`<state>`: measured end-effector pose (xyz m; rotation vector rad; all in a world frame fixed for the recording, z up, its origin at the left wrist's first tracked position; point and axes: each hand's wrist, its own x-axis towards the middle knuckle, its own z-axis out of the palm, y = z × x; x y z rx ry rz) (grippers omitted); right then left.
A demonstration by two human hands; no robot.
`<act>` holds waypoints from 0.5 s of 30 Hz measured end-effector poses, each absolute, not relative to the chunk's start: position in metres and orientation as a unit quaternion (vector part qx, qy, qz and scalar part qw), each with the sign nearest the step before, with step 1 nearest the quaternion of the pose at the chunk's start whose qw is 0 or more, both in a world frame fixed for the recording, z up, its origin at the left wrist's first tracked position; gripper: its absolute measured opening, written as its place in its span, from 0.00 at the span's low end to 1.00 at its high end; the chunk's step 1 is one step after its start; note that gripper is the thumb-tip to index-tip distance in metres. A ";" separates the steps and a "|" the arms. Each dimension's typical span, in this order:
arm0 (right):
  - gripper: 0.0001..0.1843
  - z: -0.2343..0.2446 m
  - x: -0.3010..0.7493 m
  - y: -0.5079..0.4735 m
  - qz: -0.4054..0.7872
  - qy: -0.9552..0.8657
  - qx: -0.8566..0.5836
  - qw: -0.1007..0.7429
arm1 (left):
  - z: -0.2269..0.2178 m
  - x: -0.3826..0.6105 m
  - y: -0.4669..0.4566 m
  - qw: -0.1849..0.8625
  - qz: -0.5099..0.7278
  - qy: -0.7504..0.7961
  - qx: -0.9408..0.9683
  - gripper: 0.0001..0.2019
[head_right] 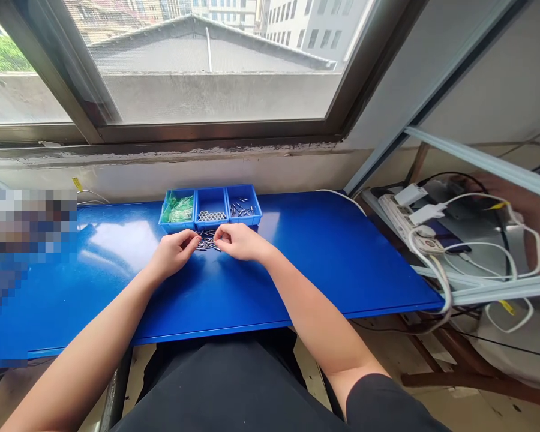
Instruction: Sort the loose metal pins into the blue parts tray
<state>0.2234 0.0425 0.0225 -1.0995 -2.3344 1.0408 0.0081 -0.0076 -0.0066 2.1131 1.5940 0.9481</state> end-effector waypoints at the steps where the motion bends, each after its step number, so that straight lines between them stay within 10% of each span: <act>1: 0.09 0.020 0.221 0.042 0.386 -0.813 -0.381 0.211 | -0.007 0.008 -0.008 0.168 0.335 0.557 0.741 0.12; 15: 0.13 -0.001 0.197 0.033 0.464 -0.737 -0.362 0.332 | -0.011 0.008 -0.006 0.185 0.354 0.535 0.744 0.16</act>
